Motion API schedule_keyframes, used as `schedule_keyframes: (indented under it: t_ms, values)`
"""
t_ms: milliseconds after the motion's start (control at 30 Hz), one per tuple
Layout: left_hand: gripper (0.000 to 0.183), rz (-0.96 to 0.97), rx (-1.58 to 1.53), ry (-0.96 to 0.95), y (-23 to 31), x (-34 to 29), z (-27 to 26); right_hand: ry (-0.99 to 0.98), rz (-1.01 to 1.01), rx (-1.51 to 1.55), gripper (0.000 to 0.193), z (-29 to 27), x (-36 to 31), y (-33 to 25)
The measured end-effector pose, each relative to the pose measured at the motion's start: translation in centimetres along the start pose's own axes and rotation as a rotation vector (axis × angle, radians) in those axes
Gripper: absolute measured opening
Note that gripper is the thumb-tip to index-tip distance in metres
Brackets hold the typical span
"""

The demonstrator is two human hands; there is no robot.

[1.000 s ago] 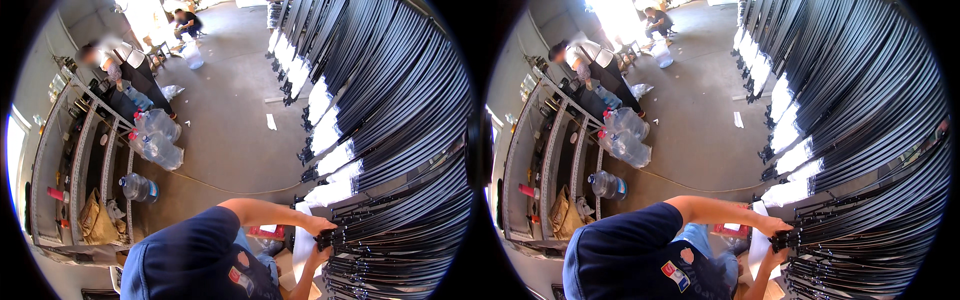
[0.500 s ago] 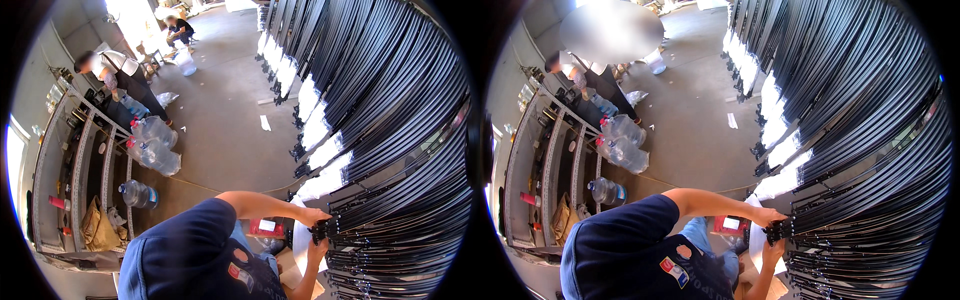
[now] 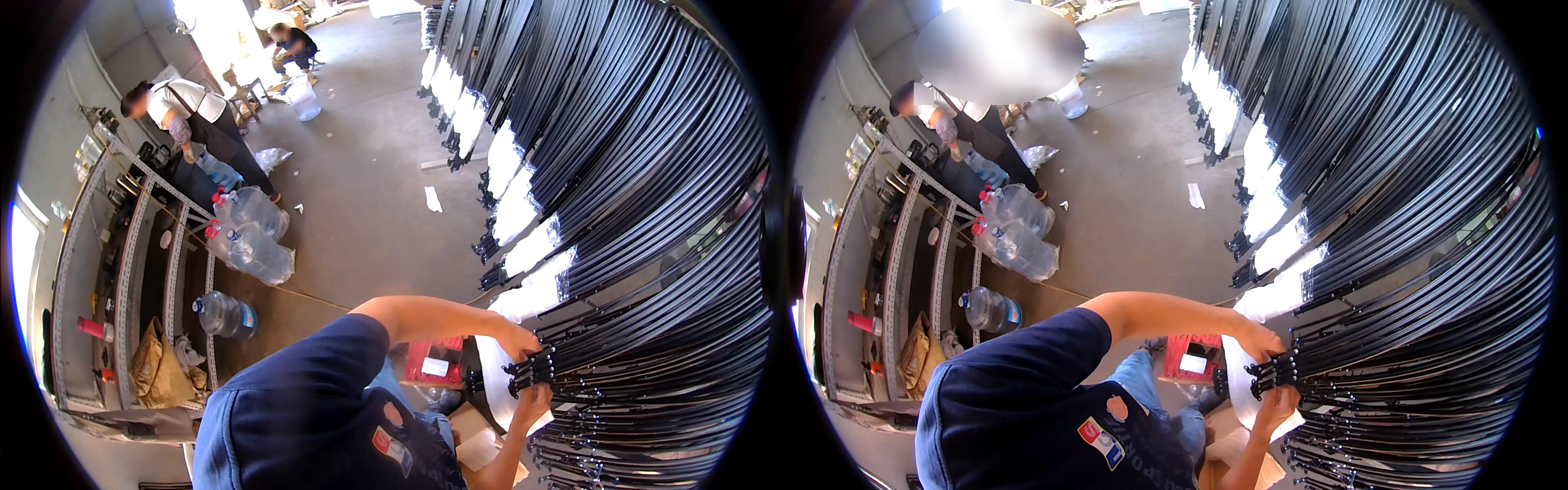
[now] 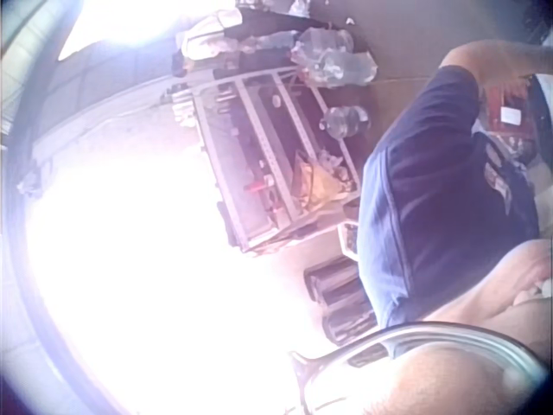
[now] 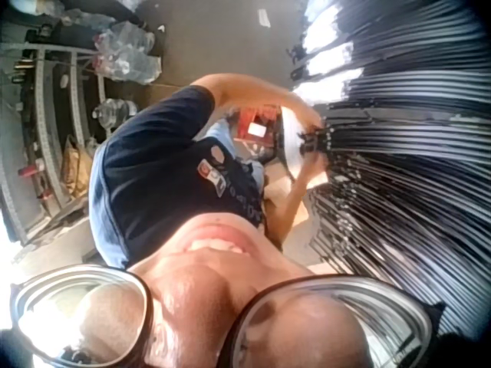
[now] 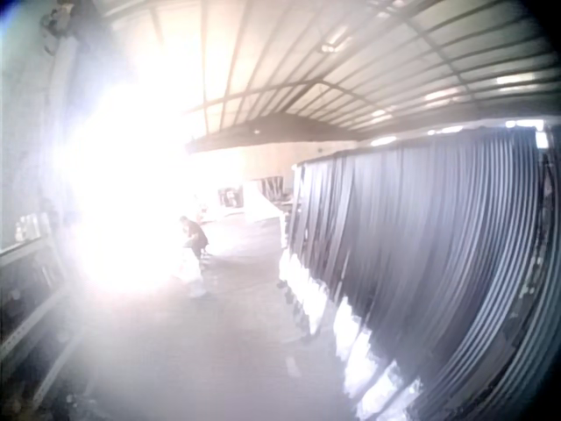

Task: The person takes white foam pieces from a box and wraps them around the ends of long black metal rods hanging on a rack.

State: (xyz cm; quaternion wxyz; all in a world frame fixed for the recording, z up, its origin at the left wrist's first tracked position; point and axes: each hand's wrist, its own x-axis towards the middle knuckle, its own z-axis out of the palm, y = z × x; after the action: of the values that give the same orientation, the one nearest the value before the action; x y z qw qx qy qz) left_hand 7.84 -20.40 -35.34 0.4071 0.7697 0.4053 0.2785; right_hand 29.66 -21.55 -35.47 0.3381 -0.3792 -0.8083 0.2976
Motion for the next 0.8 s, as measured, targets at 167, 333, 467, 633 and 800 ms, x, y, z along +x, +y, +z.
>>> schedule_keyframes:
  t_ms: [167,333,467,633,800]
  values:
    - [0.044,-0.025,0.118,-0.163,0.2,1.0,-1.5,0.071,-0.102,0.015,0.010,-0.4,2.2,0.6]
    - [0.027,-0.156,0.124,-0.151,2.9,-1.2,-5.0,-0.034,-0.259,-0.048,0.007,-0.4,5.3,-1.1]
    - [0.031,-0.114,-0.057,0.004,2.5,-0.2,-3.9,-0.059,-0.214,-0.012,0.007,-2.1,5.7,-0.4]
    - [0.030,-0.151,-0.192,0.033,2.5,0.2,-3.0,-0.111,-0.240,-0.121,0.004,-3.9,5.9,-0.5]
    - [0.026,-0.165,-0.131,-0.007,1.6,0.9,-4.5,-0.027,-0.239,-0.210,0.008,-3.8,6.5,-1.7]
